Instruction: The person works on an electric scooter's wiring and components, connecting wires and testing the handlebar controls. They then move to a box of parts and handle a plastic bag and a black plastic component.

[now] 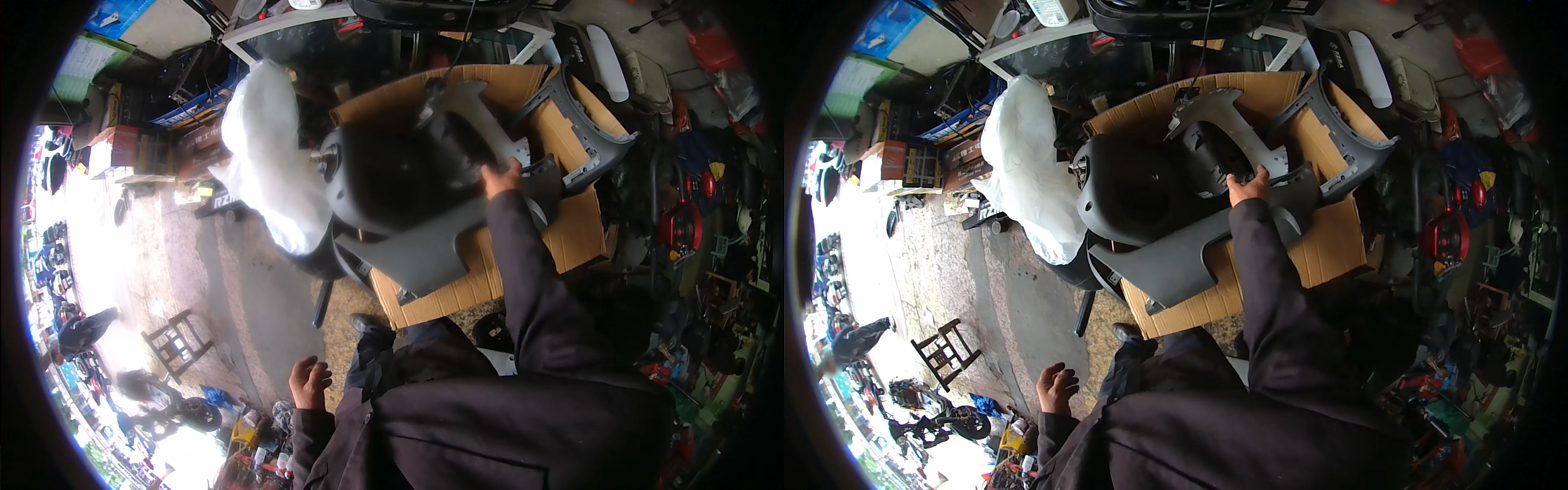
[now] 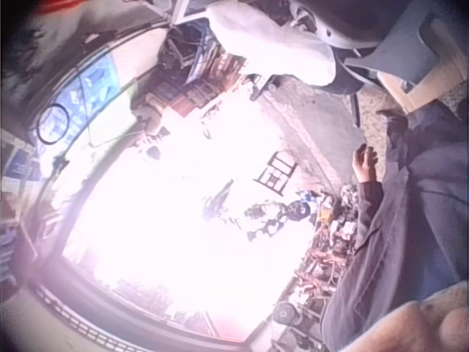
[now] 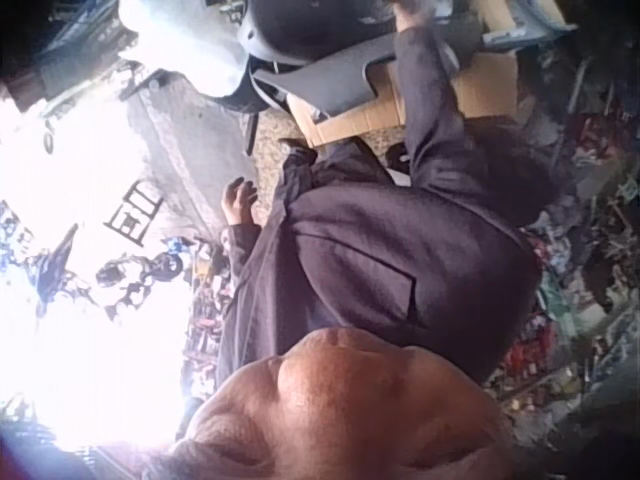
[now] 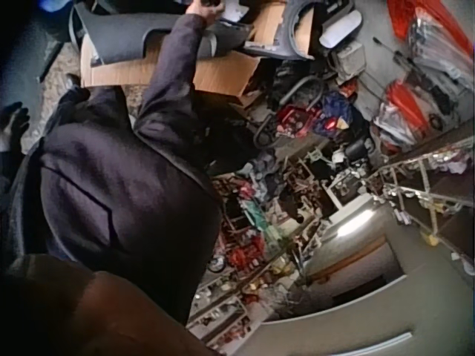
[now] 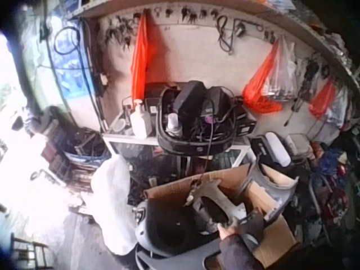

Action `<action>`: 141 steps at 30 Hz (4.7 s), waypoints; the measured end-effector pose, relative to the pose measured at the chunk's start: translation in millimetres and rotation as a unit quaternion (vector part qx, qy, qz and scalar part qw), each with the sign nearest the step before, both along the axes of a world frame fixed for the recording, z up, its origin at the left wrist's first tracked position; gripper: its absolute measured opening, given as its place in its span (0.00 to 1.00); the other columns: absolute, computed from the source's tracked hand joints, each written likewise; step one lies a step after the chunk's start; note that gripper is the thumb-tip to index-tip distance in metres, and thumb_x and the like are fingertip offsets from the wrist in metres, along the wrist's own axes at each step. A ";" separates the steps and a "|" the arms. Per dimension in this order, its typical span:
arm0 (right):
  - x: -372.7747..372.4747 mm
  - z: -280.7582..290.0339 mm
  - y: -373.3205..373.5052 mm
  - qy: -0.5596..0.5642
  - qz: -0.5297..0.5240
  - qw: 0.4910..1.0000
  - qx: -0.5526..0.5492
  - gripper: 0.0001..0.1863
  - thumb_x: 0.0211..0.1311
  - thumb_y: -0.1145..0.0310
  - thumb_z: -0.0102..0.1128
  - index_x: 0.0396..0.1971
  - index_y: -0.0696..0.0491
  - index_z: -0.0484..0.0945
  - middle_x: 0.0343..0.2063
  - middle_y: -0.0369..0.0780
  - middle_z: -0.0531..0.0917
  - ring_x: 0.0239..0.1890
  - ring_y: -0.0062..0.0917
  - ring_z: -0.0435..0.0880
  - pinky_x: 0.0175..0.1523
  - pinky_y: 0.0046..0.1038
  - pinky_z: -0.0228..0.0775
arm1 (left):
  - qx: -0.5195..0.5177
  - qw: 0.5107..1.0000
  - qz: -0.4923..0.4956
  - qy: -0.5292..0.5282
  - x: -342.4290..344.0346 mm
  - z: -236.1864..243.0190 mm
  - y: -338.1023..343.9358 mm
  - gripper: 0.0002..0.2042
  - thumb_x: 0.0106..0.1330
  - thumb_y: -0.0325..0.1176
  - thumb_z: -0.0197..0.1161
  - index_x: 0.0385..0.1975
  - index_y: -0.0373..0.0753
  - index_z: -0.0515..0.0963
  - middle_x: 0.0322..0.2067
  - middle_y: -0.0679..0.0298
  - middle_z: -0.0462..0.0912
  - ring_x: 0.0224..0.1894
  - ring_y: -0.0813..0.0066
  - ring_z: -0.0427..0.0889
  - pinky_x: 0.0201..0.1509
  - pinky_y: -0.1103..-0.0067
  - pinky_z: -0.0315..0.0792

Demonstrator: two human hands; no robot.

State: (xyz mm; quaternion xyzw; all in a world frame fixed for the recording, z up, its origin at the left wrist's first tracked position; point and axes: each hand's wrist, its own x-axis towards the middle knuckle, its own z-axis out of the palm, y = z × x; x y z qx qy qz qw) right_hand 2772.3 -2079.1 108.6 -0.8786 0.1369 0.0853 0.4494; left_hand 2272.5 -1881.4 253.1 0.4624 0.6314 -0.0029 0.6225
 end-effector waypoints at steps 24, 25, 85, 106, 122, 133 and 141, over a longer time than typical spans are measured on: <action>106.6 -81.8 136.2 -0.130 0.206 0.959 -0.146 0.11 0.59 0.63 0.57 0.33 0.56 0.82 0.36 0.53 0.85 0.42 0.53 0.83 0.48 0.48 0.75 | -0.006 0.996 0.028 0.085 -41.1 -17.2 -14.0 0.17 0.68 0.31 0.62 0.53 0.30 0.72 0.36 0.54 0.84 0.32 0.70 0.84 0.34 0.77 0.78; 105.0 -69.4 130.2 -0.168 0.203 0.951 -0.160 0.11 0.58 0.63 0.58 0.33 0.55 0.81 0.34 0.53 0.85 0.41 0.54 0.82 0.47 0.50 0.74 | -0.007 0.997 0.028 0.078 -40.8 -16.1 -14.1 0.17 0.68 0.31 0.62 0.53 0.30 0.73 0.36 0.54 0.84 0.33 0.69 0.84 0.34 0.78 0.78; -394.6 138.9 82.2 0.030 0.754 0.621 0.209 0.26 0.47 0.60 0.73 0.47 0.57 0.83 0.44 0.50 0.85 0.49 0.45 0.83 0.56 0.39 0.75 | -0.061 0.820 0.271 -0.501 -191.0 60.5 75.8 0.20 0.74 0.47 0.53 0.55 0.38 0.74 0.37 0.56 0.85 0.39 0.65 0.86 0.42 0.73 0.82; -233.2 7.9 19.5 0.123 0.711 0.595 -0.354 0.21 0.53 0.59 0.71 0.48 0.49 0.81 0.52 0.44 0.81 0.57 0.38 0.78 0.62 0.42 0.70 | 0.525 0.842 0.015 0.121 -343.7 10.5 64.4 0.28 0.78 0.54 0.47 0.56 0.30 0.72 0.48 0.54 0.79 0.50 0.62 0.77 0.57 0.70 0.70; -266.2 63.7 -19.2 0.138 0.648 0.733 -0.153 0.17 0.56 0.61 0.67 0.42 0.54 0.80 0.39 0.51 0.85 0.46 0.49 0.84 0.53 0.46 0.74 | 0.209 0.876 0.409 -0.144 -177.3 34.7 111.3 0.21 0.78 0.42 0.49 0.64 0.36 0.69 0.60 0.56 0.73 0.62 0.64 0.71 0.69 0.68 0.65; -264.9 94.0 -13.9 0.100 0.620 0.776 -0.053 0.18 0.50 0.65 0.68 0.44 0.52 0.83 0.39 0.51 0.86 0.47 0.48 0.84 0.51 0.45 0.74 | 0.271 0.926 0.199 -0.173 -54.0 29.3 139.7 0.22 0.77 0.43 0.49 0.65 0.37 0.68 0.61 0.55 0.71 0.63 0.62 0.70 0.70 0.67 0.64; -300.3 152.1 -14.9 0.013 0.572 0.818 -0.062 0.18 0.49 0.68 0.65 0.44 0.52 0.84 0.38 0.50 0.86 0.46 0.46 0.85 0.50 0.43 0.76 | 0.269 0.925 0.115 -0.242 -54.1 44.3 148.7 0.23 0.77 0.44 0.48 0.65 0.37 0.67 0.63 0.54 0.70 0.64 0.61 0.69 0.70 0.66 0.63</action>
